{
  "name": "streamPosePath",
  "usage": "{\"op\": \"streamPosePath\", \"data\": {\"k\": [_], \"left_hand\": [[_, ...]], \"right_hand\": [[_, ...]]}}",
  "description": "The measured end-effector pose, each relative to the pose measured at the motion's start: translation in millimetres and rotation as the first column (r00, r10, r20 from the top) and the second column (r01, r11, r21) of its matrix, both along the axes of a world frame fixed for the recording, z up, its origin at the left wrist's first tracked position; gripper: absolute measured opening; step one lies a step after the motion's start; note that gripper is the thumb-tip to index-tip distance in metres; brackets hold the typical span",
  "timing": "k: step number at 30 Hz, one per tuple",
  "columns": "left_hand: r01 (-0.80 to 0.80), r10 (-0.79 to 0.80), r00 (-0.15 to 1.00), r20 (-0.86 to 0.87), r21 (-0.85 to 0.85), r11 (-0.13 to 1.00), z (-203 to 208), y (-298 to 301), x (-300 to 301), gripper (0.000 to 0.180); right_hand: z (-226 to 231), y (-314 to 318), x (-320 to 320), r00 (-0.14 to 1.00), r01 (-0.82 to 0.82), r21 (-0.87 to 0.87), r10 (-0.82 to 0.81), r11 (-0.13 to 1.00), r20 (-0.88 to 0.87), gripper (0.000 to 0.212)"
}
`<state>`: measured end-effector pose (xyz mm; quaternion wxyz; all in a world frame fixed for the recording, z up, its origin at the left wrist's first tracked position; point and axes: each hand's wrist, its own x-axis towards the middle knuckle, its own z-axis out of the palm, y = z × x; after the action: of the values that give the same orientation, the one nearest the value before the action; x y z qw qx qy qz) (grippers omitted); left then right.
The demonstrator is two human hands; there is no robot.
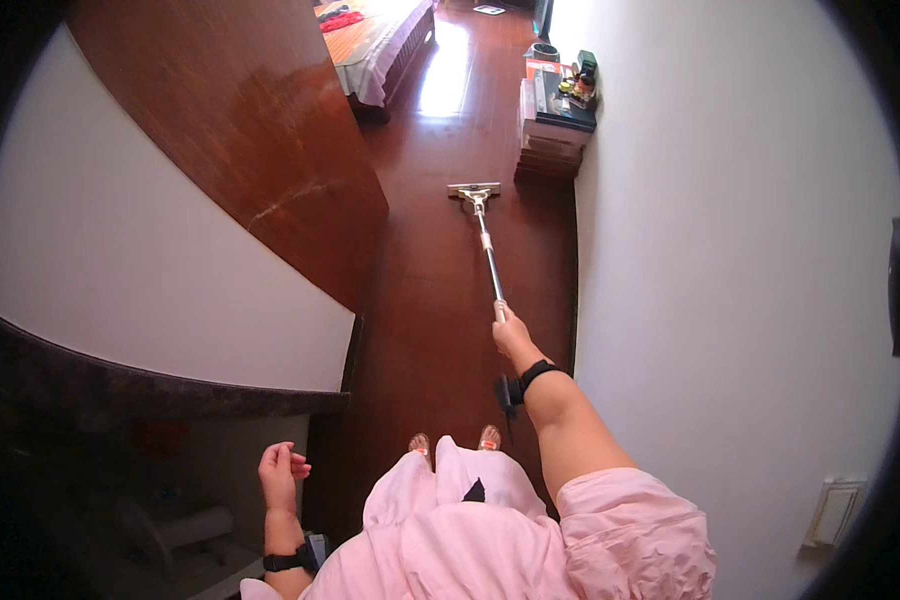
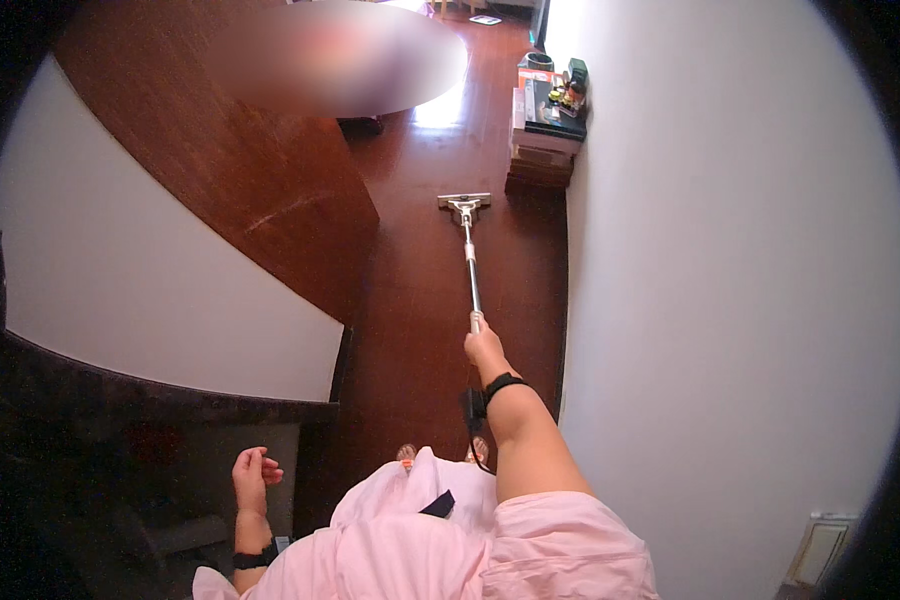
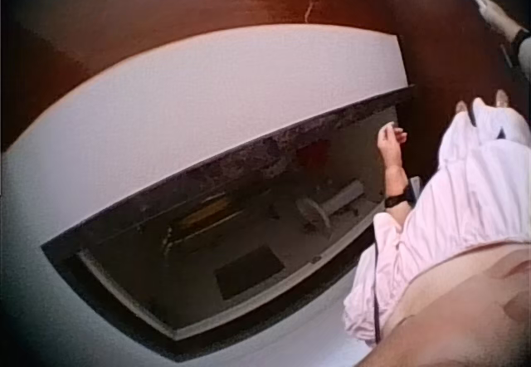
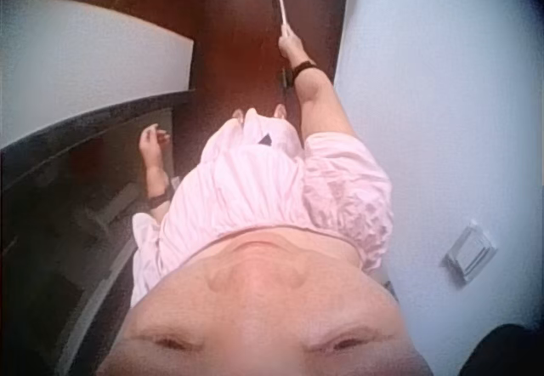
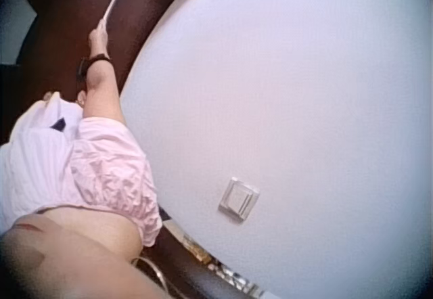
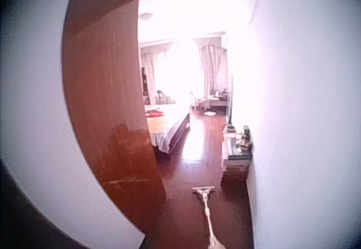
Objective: The recorder is vacuuming a wooden floor in a bedroom hallway.
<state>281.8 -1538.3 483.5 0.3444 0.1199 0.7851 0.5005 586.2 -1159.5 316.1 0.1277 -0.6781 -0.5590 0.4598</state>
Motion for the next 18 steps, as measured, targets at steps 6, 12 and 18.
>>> {"op": "streamPosePath", "data": {"k": [6, 12, 18], "left_hand": [[0.092, -0.1, 0.993, 0.068, 0.113, 0.989, -8.6, 26.0, 1.5, 0.02], [0.239, -0.269, 0.951, 0.155, 0.188, 0.953, -32.8, 74.7, 0.7, 0.021], [0.331, -0.37, 0.904, 0.214, 0.197, 0.923, -37.4, 111.6, 2.3, 0.019]], "right_hand": [[29.9, -79.9, 52.1, 0.991, -0.126, 0.073, 0.123, 0.989, 0.056, 0.047], [47.8, -285.2, 215.3, 0.963, -0.165, 0.032, 0.154, 0.986, 0.222, 0.053], [105.4, -442.2, 245.1, 0.956, 0.068, -0.241, 0.006, 0.968, 0.292, 0.053]]}}
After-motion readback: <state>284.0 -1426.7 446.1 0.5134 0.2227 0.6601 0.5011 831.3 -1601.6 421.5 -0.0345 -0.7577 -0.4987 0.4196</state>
